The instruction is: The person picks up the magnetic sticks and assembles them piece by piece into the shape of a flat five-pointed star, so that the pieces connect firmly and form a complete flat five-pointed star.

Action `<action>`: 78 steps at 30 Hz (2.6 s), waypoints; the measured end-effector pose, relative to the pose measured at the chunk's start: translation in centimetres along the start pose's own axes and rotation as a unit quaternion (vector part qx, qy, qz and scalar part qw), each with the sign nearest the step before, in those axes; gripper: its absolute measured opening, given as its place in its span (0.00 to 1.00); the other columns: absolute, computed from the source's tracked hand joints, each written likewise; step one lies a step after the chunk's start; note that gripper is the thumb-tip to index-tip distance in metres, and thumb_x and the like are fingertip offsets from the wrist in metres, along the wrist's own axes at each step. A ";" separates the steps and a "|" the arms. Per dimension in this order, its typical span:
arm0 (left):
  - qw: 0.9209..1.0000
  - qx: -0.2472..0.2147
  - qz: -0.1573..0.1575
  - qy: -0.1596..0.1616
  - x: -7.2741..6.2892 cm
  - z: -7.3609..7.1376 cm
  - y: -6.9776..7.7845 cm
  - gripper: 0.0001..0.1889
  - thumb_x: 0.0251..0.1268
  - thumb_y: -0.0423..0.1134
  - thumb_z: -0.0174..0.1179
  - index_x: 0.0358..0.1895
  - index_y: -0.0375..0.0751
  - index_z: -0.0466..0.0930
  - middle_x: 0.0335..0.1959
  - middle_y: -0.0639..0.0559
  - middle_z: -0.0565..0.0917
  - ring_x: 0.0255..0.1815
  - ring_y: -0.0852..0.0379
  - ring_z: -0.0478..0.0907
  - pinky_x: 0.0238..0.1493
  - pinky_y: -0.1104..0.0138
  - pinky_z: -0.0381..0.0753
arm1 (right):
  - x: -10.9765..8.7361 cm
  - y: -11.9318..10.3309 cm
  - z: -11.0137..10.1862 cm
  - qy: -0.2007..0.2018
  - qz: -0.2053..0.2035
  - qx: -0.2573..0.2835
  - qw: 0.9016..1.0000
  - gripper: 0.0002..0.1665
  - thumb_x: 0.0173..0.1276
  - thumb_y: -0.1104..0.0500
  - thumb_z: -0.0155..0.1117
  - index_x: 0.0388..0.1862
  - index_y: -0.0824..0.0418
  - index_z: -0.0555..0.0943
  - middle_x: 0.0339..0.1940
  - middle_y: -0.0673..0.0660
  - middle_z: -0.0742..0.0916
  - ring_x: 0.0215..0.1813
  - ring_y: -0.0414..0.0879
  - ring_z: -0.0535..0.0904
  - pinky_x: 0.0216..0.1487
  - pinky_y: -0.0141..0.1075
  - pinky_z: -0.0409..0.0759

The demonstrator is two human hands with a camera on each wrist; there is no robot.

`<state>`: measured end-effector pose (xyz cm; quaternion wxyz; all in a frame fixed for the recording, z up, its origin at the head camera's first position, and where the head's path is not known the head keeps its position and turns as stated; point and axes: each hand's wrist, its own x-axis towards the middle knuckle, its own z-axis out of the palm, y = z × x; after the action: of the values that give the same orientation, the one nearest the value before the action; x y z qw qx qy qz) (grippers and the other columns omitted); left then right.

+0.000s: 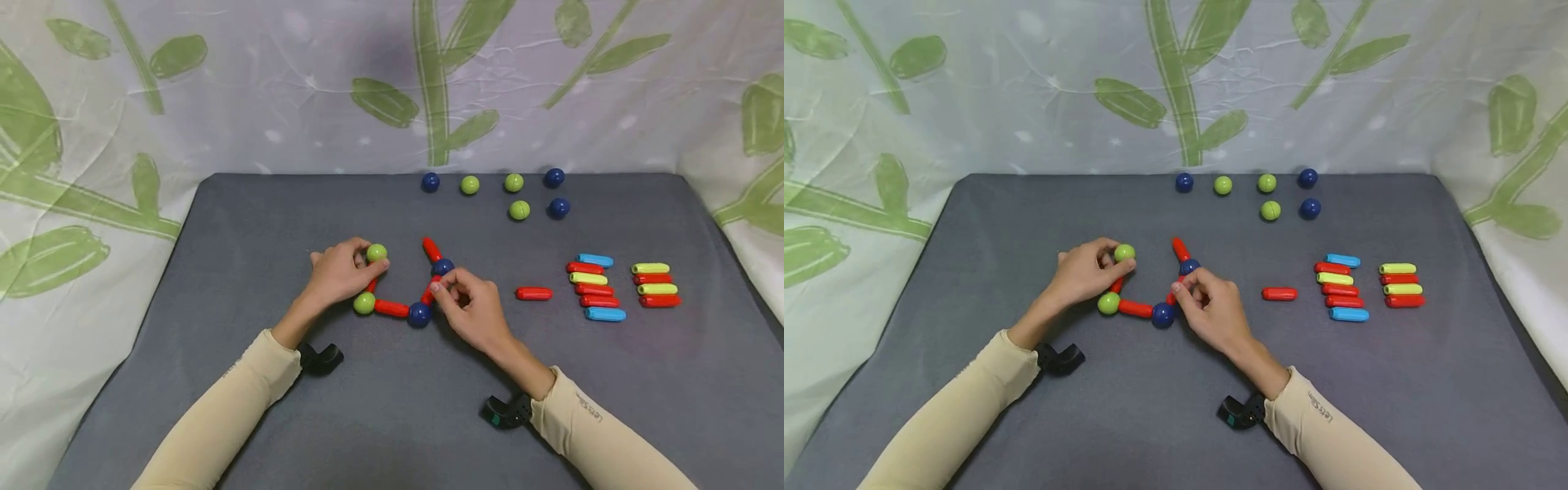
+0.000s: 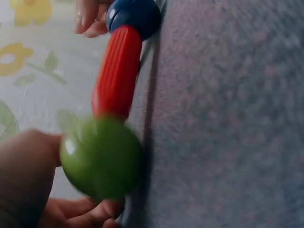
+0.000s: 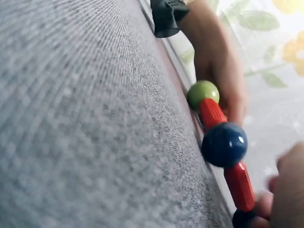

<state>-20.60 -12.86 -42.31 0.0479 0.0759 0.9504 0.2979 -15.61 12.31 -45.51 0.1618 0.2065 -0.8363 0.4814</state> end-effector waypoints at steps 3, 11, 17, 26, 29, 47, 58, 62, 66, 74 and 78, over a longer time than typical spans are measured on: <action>0.999 -0.025 0.020 -0.028 0.1 -0.1 0.0 0.36 0.65 0.54 0.65 0.73 0.41 0.69 0.39 0.51 0.82 0.40 0.50 0.75 0.55 0.47 0.54 | 0.3 0.1 0.0 0.053 0.007 -0.039 0.998 0.08 0.67 0.59 0.70 0.41 0.61 0.84 0.29 0.57 0.82 0.31 0.48 0.73 0.39 0.35 0.64; 0.998 0.017 0.029 0.046 -0.1 0.3 -0.6 0.26 0.66 0.50 0.66 0.65 0.44 0.80 0.44 0.47 0.82 0.45 0.46 0.71 0.53 0.46 0.54 | 0.3 0.1 0.1 -0.031 0.030 -0.079 0.996 0.18 0.64 0.54 0.74 0.52 0.57 0.86 0.40 0.54 0.87 0.42 0.48 0.74 0.46 0.42 0.58; 0.996 -0.006 0.047 0.070 0.5 0.8 -1.9 0.19 0.66 0.51 0.66 0.56 0.50 0.87 0.44 0.47 0.84 0.42 0.47 0.69 0.51 0.48 0.54 | 0.2 -0.4 -0.3 -0.082 0.001 -0.014 0.997 0.09 0.64 0.56 0.75 0.42 0.54 0.87 0.32 0.46 0.86 0.41 0.42 0.77 0.47 0.40 0.61; 0.992 -0.065 0.073 0.083 0.8 1.4 -2.8 0.18 0.63 0.50 0.69 0.54 0.50 0.89 0.42 0.49 0.87 0.41 0.50 0.68 0.51 0.48 0.51 | 2.1 1.5 -9.1 -0.197 -0.015 -0.207 0.958 0.27 0.60 0.54 0.74 0.60 0.56 0.83 0.51 0.55 0.85 0.52 0.51 0.70 0.49 0.49 0.55; 0.991 -0.065 0.084 0.080 0.8 1.6 -2.9 0.17 0.63 0.50 0.69 0.54 0.51 0.89 0.41 0.50 0.87 0.41 0.50 0.68 0.51 0.50 0.50 | 1.8 2.2 -11.7 -0.246 0.026 -0.254 0.935 0.30 0.59 0.57 0.73 0.62 0.59 0.80 0.51 0.56 0.83 0.54 0.53 0.69 0.49 0.50 0.55; 0.986 -0.039 0.162 0.007 0.3 3.0 -1.0 0.15 0.64 0.53 0.69 0.52 0.57 0.89 0.38 0.56 0.86 0.35 0.55 0.65 0.46 0.55 0.49 | 4.3 2.9 -3.5 -0.206 -0.015 -0.070 0.976 0.16 0.66 0.56 0.74 0.53 0.55 0.88 0.30 0.49 0.84 0.30 0.40 0.71 0.42 0.39 0.62; 0.987 -0.051 0.146 0.038 0.0 3.0 -0.9 0.16 0.64 0.51 0.68 0.53 0.54 0.89 0.42 0.53 0.87 0.38 0.54 0.69 0.48 0.54 0.52 | 5.3 3.5 -3.4 -0.054 -0.004 -0.081 0.995 0.13 0.69 0.57 0.70 0.49 0.62 0.88 0.36 0.58 0.86 0.33 0.47 0.76 0.40 0.39 0.69; 0.987 -0.059 0.145 0.039 0.0 3.0 -0.9 0.16 0.64 0.49 0.69 0.53 0.53 0.89 0.41 0.52 0.87 0.39 0.53 0.69 0.49 0.53 0.52 | 6.5 5.7 -5.4 0.076 0.052 -0.144 0.985 0.22 0.70 0.62 0.65 0.62 0.65 0.81 0.57 0.70 0.79 0.50 0.62 0.75 0.52 0.51 0.72; 0.986 -0.059 0.150 0.033 0.0 3.0 -1.0 0.15 0.65 0.49 0.69 0.53 0.53 0.89 0.43 0.52 0.88 0.40 0.53 0.70 0.49 0.54 0.53 | 7.2 7.6 -6.6 0.063 0.103 -0.219 0.968 0.34 0.70 0.64 0.61 0.75 0.63 0.70 0.71 0.76 0.69 0.63 0.73 0.66 0.61 0.63 0.66; 0.988 -0.058 0.135 0.045 0.1 2.9 -0.7 0.15 0.65 0.49 0.68 0.52 0.51 0.89 0.43 0.52 0.87 0.40 0.53 0.71 0.48 0.56 0.54 | 6.3 7.4 -5.7 -0.058 0.032 -0.113 0.991 0.23 0.70 0.62 0.67 0.64 0.60 0.81 0.40 0.63 0.83 0.35 0.53 0.70 0.41 0.43 0.66; 0.988 -0.067 0.123 0.064 0.2 3.0 -0.7 0.15 0.66 0.49 0.67 0.53 0.50 0.88 0.44 0.51 0.87 0.42 0.52 0.71 0.48 0.56 0.54 | 5.5 6.4 -5.5 -0.118 0.011 -0.045 0.992 0.20 0.66 0.61 0.71 0.57 0.57 0.85 0.32 0.55 0.80 0.30 0.45 0.67 0.38 0.38 0.61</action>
<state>-20.43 -11.67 -45.18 -0.0448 0.1691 0.9128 0.3691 -23.14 18.96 -44.98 0.0657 0.2455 -0.8725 0.4174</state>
